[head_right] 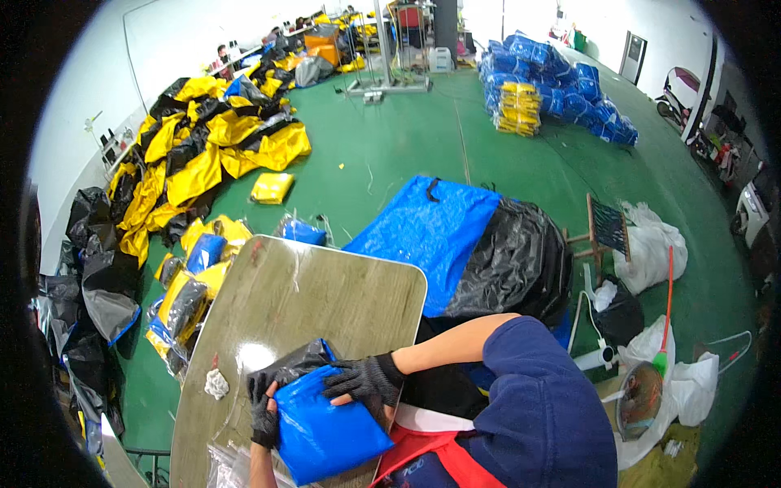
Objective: The person folds yellow and blue delivery bags on a table, places each folded bag into a clear plastic sleeve, and sets the packaged bags aside. The process is repeated for multiple bags of both colors.
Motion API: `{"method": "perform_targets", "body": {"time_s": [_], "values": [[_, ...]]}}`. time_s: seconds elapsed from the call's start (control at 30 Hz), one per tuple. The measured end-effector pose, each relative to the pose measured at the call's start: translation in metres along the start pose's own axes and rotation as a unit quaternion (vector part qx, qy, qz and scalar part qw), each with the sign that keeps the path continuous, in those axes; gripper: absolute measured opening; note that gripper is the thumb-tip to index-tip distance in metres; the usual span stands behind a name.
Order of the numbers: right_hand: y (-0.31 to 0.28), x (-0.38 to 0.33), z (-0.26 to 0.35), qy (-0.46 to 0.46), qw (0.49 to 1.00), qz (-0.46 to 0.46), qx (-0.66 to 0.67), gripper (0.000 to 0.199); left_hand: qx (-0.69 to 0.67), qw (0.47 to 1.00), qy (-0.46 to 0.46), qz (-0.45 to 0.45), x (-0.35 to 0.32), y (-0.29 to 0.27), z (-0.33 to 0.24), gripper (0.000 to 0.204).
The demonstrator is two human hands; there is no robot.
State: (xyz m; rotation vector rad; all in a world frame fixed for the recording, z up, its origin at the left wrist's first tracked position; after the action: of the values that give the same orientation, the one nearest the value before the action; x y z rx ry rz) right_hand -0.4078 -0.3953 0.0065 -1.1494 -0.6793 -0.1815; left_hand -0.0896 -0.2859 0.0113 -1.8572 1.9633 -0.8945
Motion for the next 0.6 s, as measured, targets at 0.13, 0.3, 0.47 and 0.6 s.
{"method": "perform_targets", "body": {"time_s": [0.13, 0.3, 0.47, 0.6], "values": [[-0.042, 0.054, 0.005, 0.008, 0.985, -0.058, -0.165, 0.039, -0.335, 0.935, -0.089, -0.081, -0.028, 0.026, -0.041, 0.066], [-0.062, 0.070, 0.004, 0.493, 0.804, -0.168, 0.288, 0.048, -0.742, 0.600, 0.040, -0.295, -0.071, 0.040, -0.118, 0.074], [-0.036, 0.055, 0.011, 0.574, 0.672, -0.073, 0.462, 0.083, -0.099, 0.797, -0.377, -0.462, -0.080, 0.095, -0.112, 0.074], [-0.029, 0.015, 0.024, 0.609, 0.620, -0.111, 0.482, 0.084, -0.060, 0.889, -0.378, -0.249, -0.067, 0.075, -0.109, 0.063]]}}
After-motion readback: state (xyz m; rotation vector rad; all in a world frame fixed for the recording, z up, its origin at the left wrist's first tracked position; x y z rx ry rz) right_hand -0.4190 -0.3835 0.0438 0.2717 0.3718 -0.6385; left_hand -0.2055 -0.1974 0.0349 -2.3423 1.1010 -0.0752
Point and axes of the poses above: each hand's wrist, its own x-axis towards the middle knuckle, its own y-axis out of the palm, z = x × y, the point moved 1 cm from there along x, towards the middle knuckle, and after that the axes turned 9 degrees about -x, right-handed, at the moved point
